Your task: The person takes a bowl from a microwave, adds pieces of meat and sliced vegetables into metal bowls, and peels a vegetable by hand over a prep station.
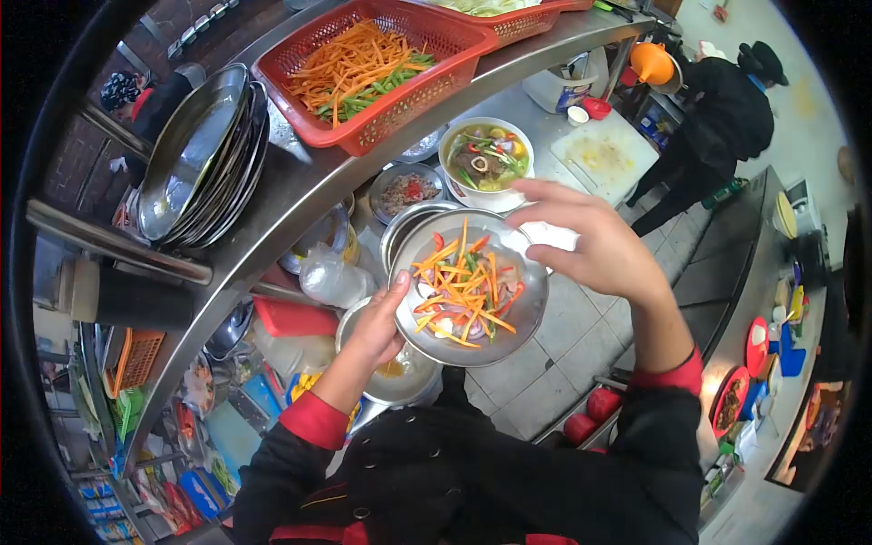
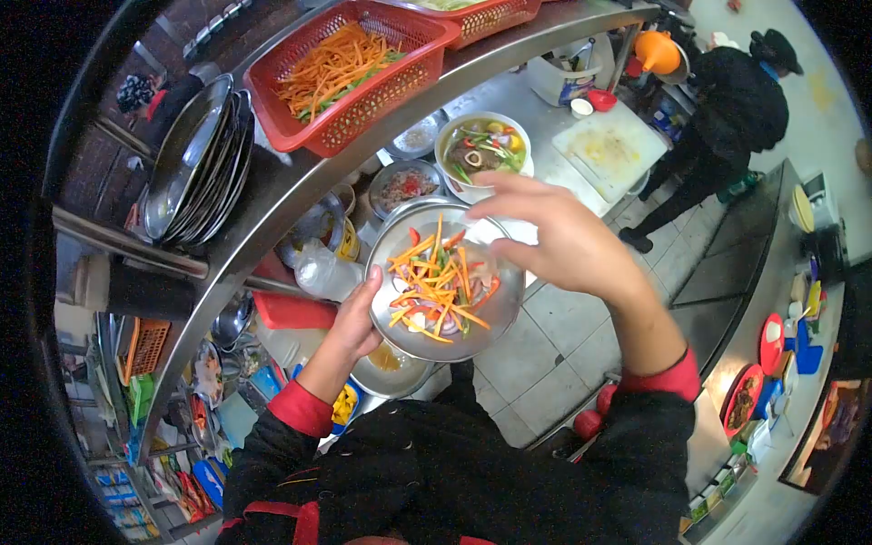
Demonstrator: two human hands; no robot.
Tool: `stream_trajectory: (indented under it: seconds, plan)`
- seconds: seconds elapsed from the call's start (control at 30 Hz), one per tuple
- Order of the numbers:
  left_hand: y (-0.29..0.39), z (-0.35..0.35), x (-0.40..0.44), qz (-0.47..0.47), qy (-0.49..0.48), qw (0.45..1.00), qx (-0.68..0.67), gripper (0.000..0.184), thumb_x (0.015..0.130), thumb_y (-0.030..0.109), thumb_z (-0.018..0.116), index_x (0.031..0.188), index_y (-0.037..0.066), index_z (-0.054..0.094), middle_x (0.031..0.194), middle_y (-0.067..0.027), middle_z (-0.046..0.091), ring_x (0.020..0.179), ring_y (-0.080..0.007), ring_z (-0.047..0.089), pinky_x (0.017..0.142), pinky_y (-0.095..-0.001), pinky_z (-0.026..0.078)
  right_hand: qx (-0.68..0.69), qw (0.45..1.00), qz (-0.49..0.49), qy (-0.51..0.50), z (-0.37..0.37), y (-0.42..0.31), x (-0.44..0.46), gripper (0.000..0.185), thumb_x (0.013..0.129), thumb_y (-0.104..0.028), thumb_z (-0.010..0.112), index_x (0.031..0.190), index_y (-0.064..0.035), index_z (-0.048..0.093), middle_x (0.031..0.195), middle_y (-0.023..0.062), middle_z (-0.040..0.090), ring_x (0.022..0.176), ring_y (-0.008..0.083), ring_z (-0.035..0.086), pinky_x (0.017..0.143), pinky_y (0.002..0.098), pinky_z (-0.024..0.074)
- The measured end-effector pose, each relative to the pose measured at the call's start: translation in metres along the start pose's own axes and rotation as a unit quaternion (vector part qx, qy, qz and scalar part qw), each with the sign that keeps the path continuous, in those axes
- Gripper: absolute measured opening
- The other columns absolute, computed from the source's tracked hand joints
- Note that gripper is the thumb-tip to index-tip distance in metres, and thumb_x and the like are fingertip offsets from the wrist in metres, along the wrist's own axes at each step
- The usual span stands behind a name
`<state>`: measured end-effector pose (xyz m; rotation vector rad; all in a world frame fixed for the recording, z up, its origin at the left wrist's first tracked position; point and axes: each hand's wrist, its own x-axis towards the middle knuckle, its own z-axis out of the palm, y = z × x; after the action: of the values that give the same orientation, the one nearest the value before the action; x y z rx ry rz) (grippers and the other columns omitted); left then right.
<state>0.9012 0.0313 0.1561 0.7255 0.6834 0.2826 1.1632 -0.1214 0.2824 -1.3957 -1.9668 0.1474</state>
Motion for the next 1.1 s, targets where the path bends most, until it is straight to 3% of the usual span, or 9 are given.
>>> stream_trajectory:
  seconds: [0.1,0.17,0.27,0.4,0.5,0.77,0.87,0.97,1.1]
  plan:
    - [0.002,0.011,0.017,-0.007,-0.032,0.999,0.000,0.055,0.101,0.041,0.052,0.136,-0.001,0.044,0.128,-0.0139,0.059,0.111,-0.0217,0.062,0.098,-0.0368,0.051,0.026,0.955,0.261,0.140,0.027,0.027,-0.053,0.041,0.087,-0.009,0.066,0.128,-0.0077,0.059,0.092,0.0051,0.067,0.079,0.0203,0.066,0.069,0.0317,0.0562]
    - [0.002,0.021,0.032,-0.021,-0.023,0.999,0.018,0.055,0.101,0.040,0.051,0.139,0.001,0.043,0.130,-0.0134,0.057,0.115,-0.0202,0.060,0.097,-0.0345,0.051,0.442,0.762,0.472,0.037,0.048,0.049,-0.084,0.050,0.091,-0.010,0.064,0.138,-0.0067,0.047,0.092,0.0072,0.066,0.076,0.0139,0.063,0.059,0.0297,0.0561]
    - [-0.006,0.032,0.058,-0.038,-0.096,0.995,-0.011,0.062,0.102,0.050,0.040,0.145,0.005,0.036,0.137,-0.0167,0.052,0.123,-0.0281,0.056,0.097,-0.0432,0.051,0.502,0.692,0.491,0.170,0.071,0.095,-0.123,0.052,0.091,-0.009,0.063,0.139,-0.0030,0.043,0.089,0.0051,0.064,0.073,0.0093,0.062,0.053,0.0265,0.0555]
    - [0.000,0.031,0.063,-0.022,-0.172,0.982,0.073,0.066,0.102,0.050,0.039,0.153,0.013,0.019,0.141,-0.0189,0.048,0.122,-0.0356,0.056,0.091,-0.0453,0.053,0.415,0.697,0.503,0.299,0.057,0.164,-0.140,0.048,0.091,-0.006,0.060,0.136,-0.0022,0.044,0.084,0.0035,0.062,0.065,0.0094,0.059,0.052,0.0253,0.0548]
    - [-0.001,-0.004,0.040,-0.078,-0.190,0.976,0.079,0.066,0.101,0.048,0.043,0.151,0.009,0.024,0.137,-0.0186,0.051,0.116,-0.0345,0.060,0.089,-0.0449,0.054,0.306,0.684,0.528,0.399,0.052,0.242,-0.150,0.044,0.091,-0.005,0.058,0.132,-0.0016,0.044,0.085,0.0062,0.062,0.063,0.0111,0.057,0.052,0.0260,0.0543]
    - [0.008,-0.064,-0.051,-0.071,-0.077,0.990,0.092,0.066,0.098,0.044,0.051,0.148,0.005,0.032,0.134,-0.0204,0.053,0.112,-0.0345,0.062,0.086,-0.0427,0.056,0.131,0.614,0.604,0.492,0.081,0.469,-0.156,0.059,0.088,-0.002,0.060,0.141,-0.0081,0.032,0.088,0.0115,0.063,0.064,0.0183,0.064,0.051,0.0315,0.0551]
    - [0.009,-0.072,-0.073,-0.051,-0.062,0.992,0.097,0.066,0.099,0.043,0.052,0.148,0.005,0.031,0.135,-0.0205,0.052,0.112,-0.0341,0.062,0.086,-0.0416,0.056,0.384,0.619,0.523,0.442,0.100,0.478,-0.128,0.064,0.092,-0.008,0.058,0.147,-0.0086,0.025,0.105,0.0176,0.063,0.082,0.0280,0.070,0.059,0.0355,0.0594]
    - [0.016,-0.081,-0.090,-0.061,-0.081,0.984,0.148,0.064,0.099,0.040,0.052,0.150,0.009,0.030,0.139,-0.0180,0.048,0.114,-0.0301,0.062,0.088,-0.0389,0.055,0.410,0.642,0.550,0.341,0.112,0.526,-0.141,0.051,0.100,-0.023,0.049,0.144,-0.0045,0.032,0.130,0.0196,0.054,0.112,0.0373,0.060,0.087,0.0478,0.0556]
    - [0.017,-0.095,-0.121,-0.054,-0.098,0.984,0.138,0.064,0.099,0.035,0.055,0.151,0.008,0.028,0.140,-0.0144,0.047,0.113,-0.0263,0.062,0.088,-0.0367,0.054,0.398,0.688,0.503,0.341,0.110,0.519,-0.133,0.049,0.100,-0.015,0.045,0.148,-0.0137,0.033,0.144,0.0165,0.046,0.123,0.0321,0.054,0.099,0.0415,0.0479]
